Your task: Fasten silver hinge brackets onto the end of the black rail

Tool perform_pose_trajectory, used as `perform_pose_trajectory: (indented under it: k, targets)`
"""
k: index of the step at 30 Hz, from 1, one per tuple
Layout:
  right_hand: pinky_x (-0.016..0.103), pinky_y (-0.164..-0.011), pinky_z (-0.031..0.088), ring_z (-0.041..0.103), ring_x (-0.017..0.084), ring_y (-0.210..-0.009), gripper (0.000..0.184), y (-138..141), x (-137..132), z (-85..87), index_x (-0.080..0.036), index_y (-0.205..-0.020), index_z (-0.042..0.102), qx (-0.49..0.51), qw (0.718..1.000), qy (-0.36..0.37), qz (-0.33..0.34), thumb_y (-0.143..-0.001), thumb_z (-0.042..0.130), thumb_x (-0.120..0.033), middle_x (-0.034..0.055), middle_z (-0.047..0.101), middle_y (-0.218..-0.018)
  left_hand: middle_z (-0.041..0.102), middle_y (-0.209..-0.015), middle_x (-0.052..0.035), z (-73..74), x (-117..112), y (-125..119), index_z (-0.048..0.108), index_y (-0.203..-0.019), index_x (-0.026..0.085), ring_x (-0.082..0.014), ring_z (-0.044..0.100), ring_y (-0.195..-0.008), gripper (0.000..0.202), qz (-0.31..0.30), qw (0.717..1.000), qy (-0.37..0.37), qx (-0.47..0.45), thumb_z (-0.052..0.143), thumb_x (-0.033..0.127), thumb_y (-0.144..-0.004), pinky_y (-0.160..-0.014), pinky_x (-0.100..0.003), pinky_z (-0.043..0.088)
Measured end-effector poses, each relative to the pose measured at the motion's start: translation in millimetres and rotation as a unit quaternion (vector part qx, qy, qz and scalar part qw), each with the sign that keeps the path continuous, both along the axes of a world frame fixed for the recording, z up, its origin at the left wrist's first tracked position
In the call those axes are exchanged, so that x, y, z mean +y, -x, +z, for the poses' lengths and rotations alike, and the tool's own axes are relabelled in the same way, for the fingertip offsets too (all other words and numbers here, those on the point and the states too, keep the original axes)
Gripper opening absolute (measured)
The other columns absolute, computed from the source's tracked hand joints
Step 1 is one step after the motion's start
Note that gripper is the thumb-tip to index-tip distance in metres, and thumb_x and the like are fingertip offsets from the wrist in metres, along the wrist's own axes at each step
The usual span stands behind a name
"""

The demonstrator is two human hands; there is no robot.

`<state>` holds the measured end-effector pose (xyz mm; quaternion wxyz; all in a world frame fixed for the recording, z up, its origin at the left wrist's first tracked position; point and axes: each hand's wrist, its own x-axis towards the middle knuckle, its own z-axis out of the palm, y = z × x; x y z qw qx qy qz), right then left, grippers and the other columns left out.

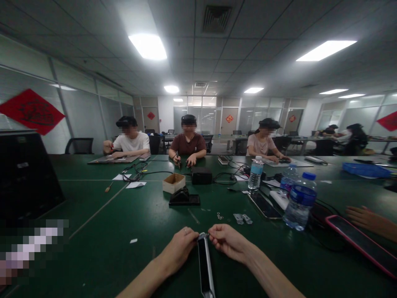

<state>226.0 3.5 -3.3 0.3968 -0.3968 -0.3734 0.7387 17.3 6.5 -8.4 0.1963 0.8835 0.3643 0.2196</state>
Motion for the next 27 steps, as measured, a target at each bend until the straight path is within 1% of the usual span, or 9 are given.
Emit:
perform_pose_trajectory:
  k: [2, 4, 7, 10, 13, 15, 18, 21, 27]
  targets:
    - [0.013, -0.050, 0.038, 0.050, 0.003, -0.050, 0.024, 4, -2, -2.2, -0.012, -0.071, 0.057, 0.000, 1.000, -0.001, -0.010, -0.067, 0.079, -0.021, -0.0017, 0.059, -0.064, 0.062, -0.098, -0.0048, 2.1, -2, -1, 0.063, -0.100, 0.019, -0.0173, 0.057, -0.092, 0.023, 0.001, 1.000, -0.006, 0.011, 0.045, 0.007, -0.092, -0.081, -0.024, 0.046]
    - [0.015, -0.049, 0.038, 0.049, 0.004, -0.050, 0.030, 6, -3, -5.1, -0.013, -0.070, 0.057, -0.019, 0.999, -0.030, -0.028, -0.064, 0.082, -0.027, -0.0020, 0.059, -0.063, 0.062, -0.097, -0.0050, 4.3, -4, -1, 0.062, -0.100, 0.018, -0.0175, 0.056, -0.091, 0.023, 0.002, 1.000, -0.009, 0.018, 0.045, 0.007, -0.091, -0.081, -0.025, 0.046]
    - [0.018, -0.049, 0.038, 0.050, 0.006, -0.051, 0.039, 6, -4, -8.2, -0.014, -0.070, 0.057, -0.090, 0.988, -0.111, -0.051, -0.060, 0.082, -0.042, -0.0014, 0.061, -0.064, 0.061, -0.097, -0.0051, 4.9, -5, 0, 0.063, -0.101, 0.018, -0.0175, 0.056, -0.092, 0.024, 0.002, 1.000, -0.001, 0.022, 0.043, 0.007, -0.092, -0.081, -0.025, 0.046]
    - [0.022, -0.052, 0.041, 0.053, 0.010, -0.054, 0.039, 3, -5, -9.4, -0.014, -0.075, 0.062, -0.191, 0.958, -0.201, -0.072, -0.066, 0.075, -0.050, -0.0002, 0.062, -0.067, 0.061, -0.099, -0.0047, 2.2, -3, 1, 0.063, -0.104, 0.019, -0.0174, 0.056, -0.092, 0.024, 0.006, 1.000, 0.001, 0.020, 0.043, 0.010, -0.093, -0.082, -0.025, 0.046]
    - [0.024, -0.054, 0.044, 0.057, 0.013, -0.060, 0.033, 2, -5, -11.5, -0.013, -0.078, 0.067, -0.286, 0.914, -0.269, -0.100, -0.075, 0.066, -0.046, 0.0014, 0.064, -0.069, 0.061, -0.101, -0.0046, 0.9, -3, 2, 0.062, -0.108, 0.020, -0.0177, 0.056, -0.093, 0.025, 0.018, 1.000, 0.006, 0.021, 0.044, 0.012, -0.093, -0.082, -0.026, 0.046]
    - [0.024, -0.055, 0.045, 0.059, 0.015, -0.062, 0.029, 2, -6, -13.7, -0.014, -0.081, 0.070, -0.325, 0.895, -0.289, -0.100, -0.079, 0.062, -0.041, 0.0024, 0.065, -0.070, 0.061, -0.102, -0.0052, 2.0, -3, 1, 0.062, -0.109, 0.019, -0.0182, 0.056, -0.094, 0.026, 0.026, 0.999, 0.014, 0.026, 0.043, 0.012, -0.093, -0.083, -0.027, 0.047]
    - [0.023, -0.056, 0.045, 0.059, 0.015, -0.062, 0.026, 3, -8, -14.6, -0.015, -0.084, 0.071, -0.351, 0.885, -0.299, -0.067, -0.082, 0.057, -0.037, 0.0024, 0.066, -0.071, 0.062, -0.101, -0.0056, 3.7, -3, 1, 0.063, -0.107, 0.018, -0.0182, 0.057, -0.093, 0.026, 0.034, 0.999, 0.020, 0.028, 0.043, 0.012, -0.093, -0.082, -0.027, 0.047]
    - [0.023, -0.058, 0.044, 0.059, 0.015, -0.063, 0.022, 5, -12, -10.0, -0.016, -0.082, 0.071, -0.382, 0.868, -0.316, -0.040, -0.084, 0.056, -0.033, 0.0017, 0.066, -0.070, 0.062, -0.101, -0.0052, 2.4, -1, 1, 0.064, -0.107, 0.019, -0.0181, 0.056, -0.092, 0.026, 0.037, 0.999, 0.015, 0.028, 0.043, 0.013, -0.093, -0.081, -0.027, 0.047]
    - [0.025, -0.070, 0.044, 0.063, 0.018, -0.078, 0.020, 8, -17, 2.2, -0.018, -0.085, 0.071, -0.427, 0.828, -0.363, -0.022, -0.086, 0.053, -0.028, 0.0029, 0.070, -0.082, 0.063, -0.100, -0.0059, 0.2, 0, 0, 0.065, -0.108, 0.019, -0.0184, 0.057, -0.093, 0.025, 0.045, 0.998, 0.008, 0.034, 0.045, 0.014, -0.093, -0.081, -0.027, 0.047]
